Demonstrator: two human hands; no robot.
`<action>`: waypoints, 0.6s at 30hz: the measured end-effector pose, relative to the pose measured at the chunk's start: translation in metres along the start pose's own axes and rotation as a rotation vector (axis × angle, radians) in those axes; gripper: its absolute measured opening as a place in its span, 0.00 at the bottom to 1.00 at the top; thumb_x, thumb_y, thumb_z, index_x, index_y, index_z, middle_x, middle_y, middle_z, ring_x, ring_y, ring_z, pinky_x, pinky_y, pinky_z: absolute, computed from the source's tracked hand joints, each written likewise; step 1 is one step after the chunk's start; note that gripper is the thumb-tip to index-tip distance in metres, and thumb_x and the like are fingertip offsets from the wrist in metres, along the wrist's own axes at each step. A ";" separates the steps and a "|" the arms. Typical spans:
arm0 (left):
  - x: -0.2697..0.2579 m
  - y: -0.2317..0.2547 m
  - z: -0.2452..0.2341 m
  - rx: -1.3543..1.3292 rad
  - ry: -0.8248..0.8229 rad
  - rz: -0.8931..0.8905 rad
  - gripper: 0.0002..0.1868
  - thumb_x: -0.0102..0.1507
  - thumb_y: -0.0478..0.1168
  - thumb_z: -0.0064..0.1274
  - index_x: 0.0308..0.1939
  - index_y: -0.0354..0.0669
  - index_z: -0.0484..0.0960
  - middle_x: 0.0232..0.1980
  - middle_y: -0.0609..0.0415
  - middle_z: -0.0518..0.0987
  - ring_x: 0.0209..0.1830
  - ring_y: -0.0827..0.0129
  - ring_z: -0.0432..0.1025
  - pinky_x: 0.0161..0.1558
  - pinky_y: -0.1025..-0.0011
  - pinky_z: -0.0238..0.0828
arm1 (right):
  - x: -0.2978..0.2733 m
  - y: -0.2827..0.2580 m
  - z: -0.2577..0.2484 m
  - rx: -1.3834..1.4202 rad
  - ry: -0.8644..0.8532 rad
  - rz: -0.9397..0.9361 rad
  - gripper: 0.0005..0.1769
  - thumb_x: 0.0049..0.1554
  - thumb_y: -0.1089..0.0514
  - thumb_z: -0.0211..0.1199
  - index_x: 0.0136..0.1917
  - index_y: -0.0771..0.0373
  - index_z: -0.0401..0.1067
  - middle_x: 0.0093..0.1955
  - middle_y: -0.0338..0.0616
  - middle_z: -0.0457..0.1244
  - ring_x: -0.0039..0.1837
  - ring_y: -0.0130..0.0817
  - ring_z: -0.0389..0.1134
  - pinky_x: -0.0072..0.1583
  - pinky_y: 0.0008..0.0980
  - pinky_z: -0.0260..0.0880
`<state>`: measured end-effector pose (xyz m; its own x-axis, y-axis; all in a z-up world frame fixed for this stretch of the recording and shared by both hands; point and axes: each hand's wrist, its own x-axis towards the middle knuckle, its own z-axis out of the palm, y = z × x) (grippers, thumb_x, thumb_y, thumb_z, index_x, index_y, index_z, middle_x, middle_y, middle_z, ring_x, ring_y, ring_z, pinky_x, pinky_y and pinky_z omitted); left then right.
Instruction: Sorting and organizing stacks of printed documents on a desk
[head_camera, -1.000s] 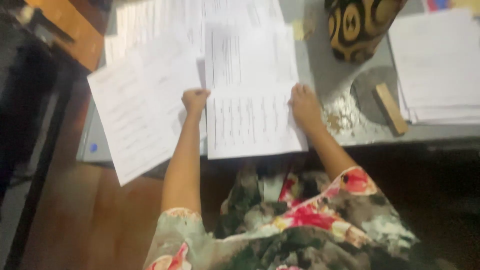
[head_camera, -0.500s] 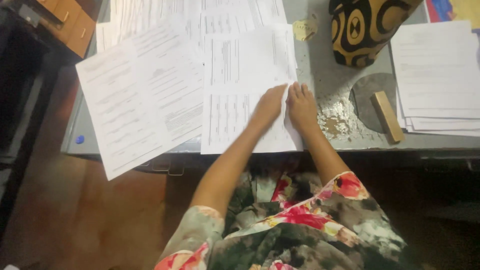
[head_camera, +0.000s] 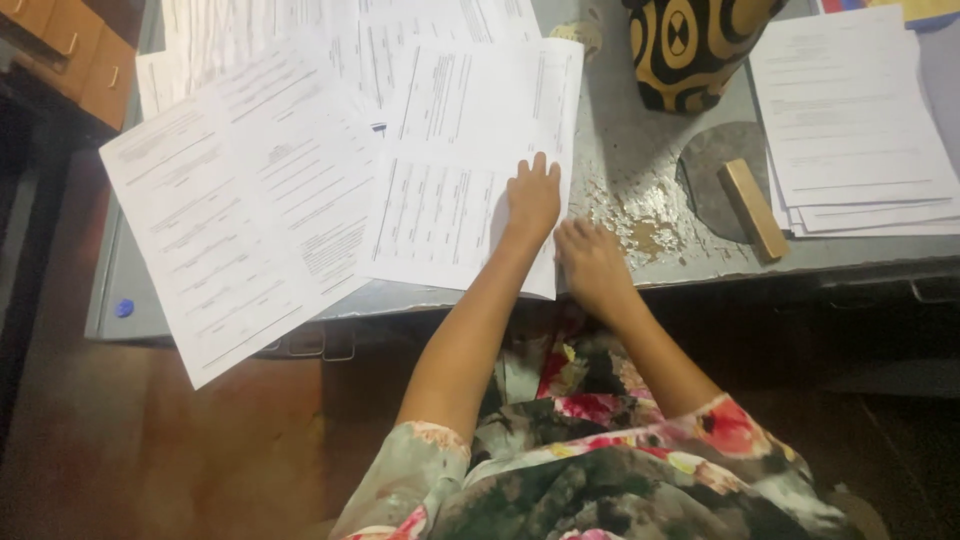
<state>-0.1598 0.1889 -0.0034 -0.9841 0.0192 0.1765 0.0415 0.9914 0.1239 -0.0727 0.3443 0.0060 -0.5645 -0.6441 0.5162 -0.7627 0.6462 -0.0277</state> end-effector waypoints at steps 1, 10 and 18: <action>-0.001 0.000 -0.002 0.011 0.022 0.006 0.16 0.68 0.38 0.45 0.57 0.47 0.81 0.55 0.50 0.71 0.52 0.53 0.69 0.39 0.59 0.75 | -0.011 -0.008 -0.008 0.049 -0.026 -0.033 0.17 0.61 0.56 0.56 0.59 0.65 0.76 0.58 0.55 0.69 0.64 0.55 0.68 0.61 0.50 0.65; -0.029 -0.002 -0.013 -0.010 0.188 0.075 0.22 0.67 0.46 0.53 0.64 0.45 0.77 0.59 0.47 0.72 0.53 0.53 0.69 0.48 0.57 0.69 | -0.089 0.001 -0.033 0.435 -0.062 0.002 0.12 0.62 0.53 0.60 0.44 0.62 0.78 0.46 0.53 0.71 0.58 0.50 0.73 0.65 0.47 0.68; -0.070 -0.014 -0.027 -0.111 0.337 0.086 0.24 0.68 0.52 0.49 0.66 0.51 0.78 0.62 0.47 0.76 0.59 0.50 0.70 0.57 0.52 0.64 | -0.101 0.204 -0.016 -0.263 0.117 0.660 0.31 0.56 0.59 0.74 0.73 0.56 0.74 0.62 0.50 0.69 0.65 0.55 0.67 0.64 0.52 0.67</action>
<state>-0.0868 0.1706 0.0090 -0.8648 0.0402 0.5005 0.1586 0.9676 0.1964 -0.1660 0.5474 -0.0379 -0.8328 -0.0466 0.5516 -0.1643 0.9724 -0.1658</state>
